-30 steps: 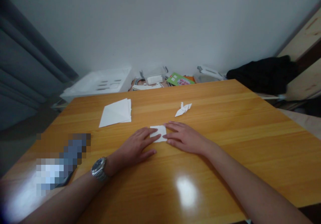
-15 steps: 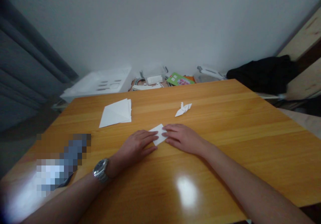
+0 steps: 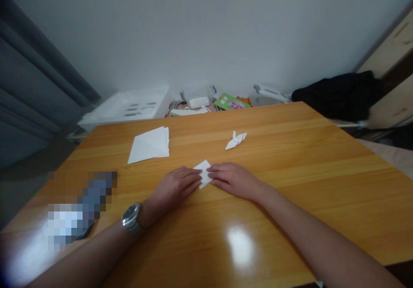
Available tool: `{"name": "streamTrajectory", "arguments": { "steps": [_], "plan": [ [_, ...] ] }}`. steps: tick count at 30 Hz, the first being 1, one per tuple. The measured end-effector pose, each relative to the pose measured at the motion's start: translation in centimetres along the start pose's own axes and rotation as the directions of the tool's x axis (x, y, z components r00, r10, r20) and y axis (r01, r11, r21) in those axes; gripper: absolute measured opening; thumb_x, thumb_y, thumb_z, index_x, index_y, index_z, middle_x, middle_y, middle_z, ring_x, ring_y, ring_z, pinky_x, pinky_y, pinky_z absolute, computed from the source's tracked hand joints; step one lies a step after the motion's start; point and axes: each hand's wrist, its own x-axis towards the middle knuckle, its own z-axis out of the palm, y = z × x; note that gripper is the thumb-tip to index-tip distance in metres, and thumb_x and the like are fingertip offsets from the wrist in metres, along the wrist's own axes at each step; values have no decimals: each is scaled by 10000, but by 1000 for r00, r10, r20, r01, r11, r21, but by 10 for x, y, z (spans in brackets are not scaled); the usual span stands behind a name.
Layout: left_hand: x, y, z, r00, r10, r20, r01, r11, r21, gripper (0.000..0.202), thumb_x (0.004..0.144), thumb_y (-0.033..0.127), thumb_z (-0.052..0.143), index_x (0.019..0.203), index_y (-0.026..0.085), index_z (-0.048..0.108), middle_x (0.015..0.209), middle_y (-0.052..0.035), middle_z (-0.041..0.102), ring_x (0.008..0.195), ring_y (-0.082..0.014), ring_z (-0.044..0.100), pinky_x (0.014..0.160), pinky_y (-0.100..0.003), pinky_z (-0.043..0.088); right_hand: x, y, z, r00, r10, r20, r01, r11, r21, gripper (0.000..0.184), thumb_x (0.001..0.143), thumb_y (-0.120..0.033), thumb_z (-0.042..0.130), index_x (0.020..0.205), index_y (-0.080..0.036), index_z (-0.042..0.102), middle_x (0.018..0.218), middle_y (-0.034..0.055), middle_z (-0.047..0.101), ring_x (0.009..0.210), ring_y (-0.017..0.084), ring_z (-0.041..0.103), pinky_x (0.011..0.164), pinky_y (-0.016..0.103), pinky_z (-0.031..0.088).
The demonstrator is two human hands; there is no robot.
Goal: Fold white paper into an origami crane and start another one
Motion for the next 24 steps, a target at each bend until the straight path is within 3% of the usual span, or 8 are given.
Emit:
{"name": "streamTrajectory", "arguments": {
  "steps": [6,14,20,24],
  "plan": [
    [3,2,0,998,-63,7,63,998,-5,239,1031,303,453,1114,175,637,1101,-84,710,979,-225,649,888,-369,543,4,-2,5,998,29,-49,-31,999,-28,240,995,-334,557,1119,-226,732,1235,76,718,1138,230,668,1002,389,522],
    [6,2,4,989,-148,5,147,980,-133,143,1011,230,504,1017,160,628,987,-69,683,928,-204,634,868,-334,528,8,-6,12,996,35,-76,-37,999,-24,207,977,-281,591,1149,-219,688,1147,70,745,1060,217,690,949,361,537],
    [7,4,4,985,-169,-31,162,973,-163,92,976,162,541,1003,155,629,998,-66,671,929,-194,636,870,-321,541,11,-4,17,994,-25,-103,22,999,-31,159,972,-205,589,1085,-201,700,1119,71,746,1041,205,691,936,342,540],
    [6,2,4,985,-147,-86,138,985,-105,91,959,181,574,1011,171,649,1105,-75,683,1022,-218,639,937,-368,535,11,-4,16,994,-34,-105,28,998,-63,149,975,-208,584,1050,-203,713,1118,72,745,1031,209,696,921,341,545]
  ]
}}
